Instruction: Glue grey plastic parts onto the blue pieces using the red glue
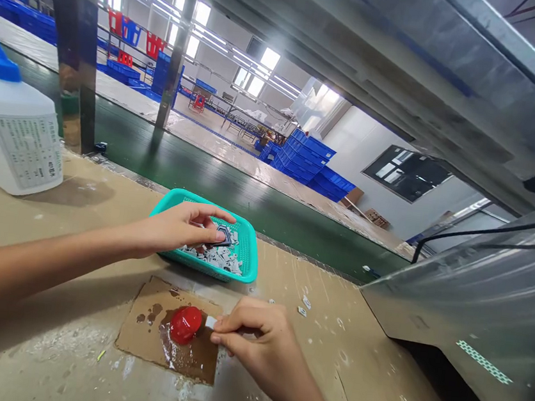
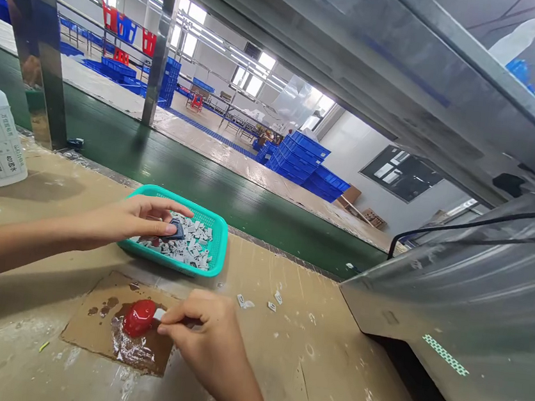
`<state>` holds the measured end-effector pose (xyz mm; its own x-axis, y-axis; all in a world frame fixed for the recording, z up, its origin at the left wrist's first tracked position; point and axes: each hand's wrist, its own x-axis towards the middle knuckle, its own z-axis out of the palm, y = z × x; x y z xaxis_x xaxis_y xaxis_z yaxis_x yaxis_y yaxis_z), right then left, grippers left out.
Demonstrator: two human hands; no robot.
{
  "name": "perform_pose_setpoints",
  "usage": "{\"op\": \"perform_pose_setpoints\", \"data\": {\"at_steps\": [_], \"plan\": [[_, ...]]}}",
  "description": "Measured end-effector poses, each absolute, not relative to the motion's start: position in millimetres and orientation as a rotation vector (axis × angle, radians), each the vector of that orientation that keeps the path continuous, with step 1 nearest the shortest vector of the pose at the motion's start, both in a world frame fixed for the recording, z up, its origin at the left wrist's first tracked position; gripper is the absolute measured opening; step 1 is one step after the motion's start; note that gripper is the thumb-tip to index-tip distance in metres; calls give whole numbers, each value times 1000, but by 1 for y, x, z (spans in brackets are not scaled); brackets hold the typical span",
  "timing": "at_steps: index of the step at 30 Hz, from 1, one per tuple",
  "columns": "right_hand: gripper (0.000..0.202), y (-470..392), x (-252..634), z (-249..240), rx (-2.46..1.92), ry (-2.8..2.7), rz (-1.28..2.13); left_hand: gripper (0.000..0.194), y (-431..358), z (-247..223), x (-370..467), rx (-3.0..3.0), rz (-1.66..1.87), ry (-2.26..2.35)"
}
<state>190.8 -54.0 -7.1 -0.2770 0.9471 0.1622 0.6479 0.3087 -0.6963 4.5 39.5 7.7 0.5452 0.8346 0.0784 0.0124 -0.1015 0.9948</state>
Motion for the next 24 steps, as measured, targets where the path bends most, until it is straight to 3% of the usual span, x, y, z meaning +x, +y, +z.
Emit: {"op": "perform_pose_setpoints", "data": {"at_steps": [11,16,20,24], "plan": [[12,-57,194,5,-1245,-2051,586,26,26,14,11,1088,685,601],[14,-61,197,12,-1253,-2189,626,35,20,9,15,1280,708,715],[7,-63,200,14,-1141,-1933,605,36,18,8,15,1638,610,765],[8,-61,200,11,-1102,-1674,618,22,15,7,15,1930,581,696]]}}
